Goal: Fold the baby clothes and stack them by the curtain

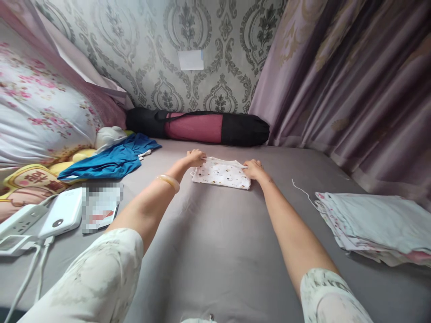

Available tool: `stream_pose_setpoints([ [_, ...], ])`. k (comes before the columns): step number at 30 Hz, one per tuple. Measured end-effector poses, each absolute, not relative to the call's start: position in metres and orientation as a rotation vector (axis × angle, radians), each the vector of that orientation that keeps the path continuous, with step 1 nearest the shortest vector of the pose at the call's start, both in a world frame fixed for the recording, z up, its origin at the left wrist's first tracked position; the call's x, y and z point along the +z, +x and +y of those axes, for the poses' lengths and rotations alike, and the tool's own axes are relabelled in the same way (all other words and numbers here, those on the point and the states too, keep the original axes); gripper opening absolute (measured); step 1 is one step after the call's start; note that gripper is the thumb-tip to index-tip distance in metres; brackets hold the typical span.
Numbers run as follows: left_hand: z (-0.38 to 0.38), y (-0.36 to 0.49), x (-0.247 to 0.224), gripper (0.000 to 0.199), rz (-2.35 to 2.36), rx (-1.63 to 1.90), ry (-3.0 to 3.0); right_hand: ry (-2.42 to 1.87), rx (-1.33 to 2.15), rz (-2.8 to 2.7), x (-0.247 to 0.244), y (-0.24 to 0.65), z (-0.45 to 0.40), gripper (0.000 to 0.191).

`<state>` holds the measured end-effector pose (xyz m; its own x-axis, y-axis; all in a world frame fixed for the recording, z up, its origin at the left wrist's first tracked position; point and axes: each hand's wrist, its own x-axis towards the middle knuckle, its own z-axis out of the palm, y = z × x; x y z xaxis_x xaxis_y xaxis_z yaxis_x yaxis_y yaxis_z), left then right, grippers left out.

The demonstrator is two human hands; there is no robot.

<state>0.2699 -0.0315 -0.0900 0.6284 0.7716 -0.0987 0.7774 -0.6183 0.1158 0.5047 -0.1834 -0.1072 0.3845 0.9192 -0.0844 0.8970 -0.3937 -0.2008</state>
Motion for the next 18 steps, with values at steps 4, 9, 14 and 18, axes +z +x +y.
stream_pose_setpoints([
  [4, -0.033, 0.248, -0.064, 0.033, 1.025, 0.025, 2.605, -2.291, 0.294, -1.712, -0.088, 0.513, -0.200, 0.025],
  [9, -0.041, 0.223, -0.039, 0.031, 0.756, 0.217, 2.494, -1.978, 0.450, -1.746, -0.063, 0.525, -0.215, 0.017],
  [14, -0.056, 0.210, -0.028, 0.035, 0.734, 0.513, 2.486, -1.873, 0.145, -1.697, -0.050, 0.515, -0.229, 0.015],
  [18, -0.075, 0.203, -0.045, 0.028, 0.823, 0.720, 2.671, -1.788, -0.141, -1.818, -0.062, 0.500, -0.248, 0.018],
])
